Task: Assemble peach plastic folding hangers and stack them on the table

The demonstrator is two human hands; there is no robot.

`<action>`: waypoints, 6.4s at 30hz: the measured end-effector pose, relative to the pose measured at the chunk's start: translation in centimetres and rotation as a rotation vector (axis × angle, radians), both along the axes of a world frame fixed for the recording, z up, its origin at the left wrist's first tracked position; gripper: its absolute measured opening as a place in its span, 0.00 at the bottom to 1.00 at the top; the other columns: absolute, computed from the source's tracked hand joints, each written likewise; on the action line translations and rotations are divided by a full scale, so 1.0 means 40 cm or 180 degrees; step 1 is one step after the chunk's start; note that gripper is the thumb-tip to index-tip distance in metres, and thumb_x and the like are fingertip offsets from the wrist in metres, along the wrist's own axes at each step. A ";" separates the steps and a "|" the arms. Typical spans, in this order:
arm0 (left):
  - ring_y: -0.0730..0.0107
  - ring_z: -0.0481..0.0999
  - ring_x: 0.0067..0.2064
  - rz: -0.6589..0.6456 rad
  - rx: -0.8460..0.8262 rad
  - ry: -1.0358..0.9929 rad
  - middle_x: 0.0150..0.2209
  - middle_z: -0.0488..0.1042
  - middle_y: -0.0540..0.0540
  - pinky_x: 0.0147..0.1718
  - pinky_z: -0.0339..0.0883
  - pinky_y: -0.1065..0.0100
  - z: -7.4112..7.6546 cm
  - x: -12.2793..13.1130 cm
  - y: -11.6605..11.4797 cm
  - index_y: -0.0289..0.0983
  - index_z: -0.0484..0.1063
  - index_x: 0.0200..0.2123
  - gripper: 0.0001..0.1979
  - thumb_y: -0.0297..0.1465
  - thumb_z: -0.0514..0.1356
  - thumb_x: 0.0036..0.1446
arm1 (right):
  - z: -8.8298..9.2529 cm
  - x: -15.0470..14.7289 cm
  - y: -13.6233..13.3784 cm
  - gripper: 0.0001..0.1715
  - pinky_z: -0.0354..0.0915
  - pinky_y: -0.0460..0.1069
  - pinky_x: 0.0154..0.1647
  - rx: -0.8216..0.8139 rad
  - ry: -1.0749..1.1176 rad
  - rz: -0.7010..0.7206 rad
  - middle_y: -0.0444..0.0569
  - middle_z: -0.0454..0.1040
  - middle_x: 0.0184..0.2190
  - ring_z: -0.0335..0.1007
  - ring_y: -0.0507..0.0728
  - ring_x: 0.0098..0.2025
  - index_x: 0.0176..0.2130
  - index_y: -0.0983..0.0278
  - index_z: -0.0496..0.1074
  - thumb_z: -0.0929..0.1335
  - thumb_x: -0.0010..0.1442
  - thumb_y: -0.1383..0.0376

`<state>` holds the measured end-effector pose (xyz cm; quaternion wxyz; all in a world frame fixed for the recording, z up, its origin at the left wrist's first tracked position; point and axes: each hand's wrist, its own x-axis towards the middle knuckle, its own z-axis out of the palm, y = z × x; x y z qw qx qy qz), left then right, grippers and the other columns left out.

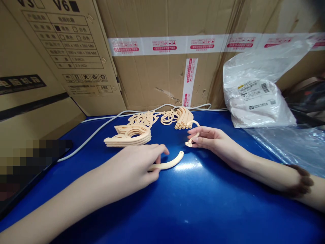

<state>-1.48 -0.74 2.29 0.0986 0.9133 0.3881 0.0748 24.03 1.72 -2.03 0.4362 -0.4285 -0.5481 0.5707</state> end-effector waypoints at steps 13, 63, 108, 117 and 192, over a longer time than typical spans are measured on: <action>0.69 0.67 0.29 0.0259 0.0691 -0.0064 0.29 0.68 0.50 0.26 0.58 0.69 -0.083 0.077 -0.004 0.38 0.61 0.31 0.08 0.33 0.52 0.62 | 0.022 -0.024 -0.003 0.13 0.63 0.48 0.38 0.0094 -0.0580 0.0452 0.46 0.77 0.35 0.72 0.52 0.37 0.38 0.65 0.73 0.72 0.52 0.62; 0.68 0.69 0.23 0.0161 0.0479 0.0131 0.21 0.67 0.53 0.22 0.45 0.69 -0.078 0.067 0.003 0.39 0.60 0.30 0.11 0.33 0.45 0.63 | 0.013 -0.019 -0.023 0.15 0.60 0.46 0.32 0.1546 -0.1873 0.1249 0.44 0.71 0.32 0.62 0.50 0.30 0.42 0.64 0.74 0.64 0.65 0.57; 0.73 0.69 0.24 -0.0397 0.0683 -0.0622 0.27 0.71 0.53 0.23 0.53 0.72 -0.096 0.056 0.006 0.39 0.61 0.39 0.07 0.34 0.47 0.66 | 0.020 -0.015 0.001 0.19 0.58 0.46 0.31 0.0843 -0.1015 0.1117 0.42 0.68 0.27 0.60 0.49 0.28 0.31 0.66 0.70 0.64 0.64 0.54; 0.70 0.72 0.30 -0.0456 0.0611 -0.0593 0.31 0.72 0.50 0.28 0.58 0.70 -0.094 0.056 0.003 0.38 0.61 0.40 0.10 0.33 0.42 0.69 | 0.028 -0.016 -0.002 0.20 0.59 0.46 0.32 0.0767 -0.0944 0.1231 0.44 0.68 0.27 0.60 0.50 0.29 0.30 0.65 0.70 0.65 0.62 0.52; 0.71 0.68 0.22 -0.0765 0.1875 -0.0287 0.23 0.69 0.52 0.22 0.53 0.70 -0.093 0.062 -0.007 0.36 0.64 0.36 0.12 0.29 0.43 0.68 | 0.034 -0.010 0.001 0.13 0.57 0.47 0.35 0.0805 -0.1125 0.1272 0.43 0.69 0.28 0.61 0.51 0.31 0.29 0.65 0.72 0.68 0.59 0.59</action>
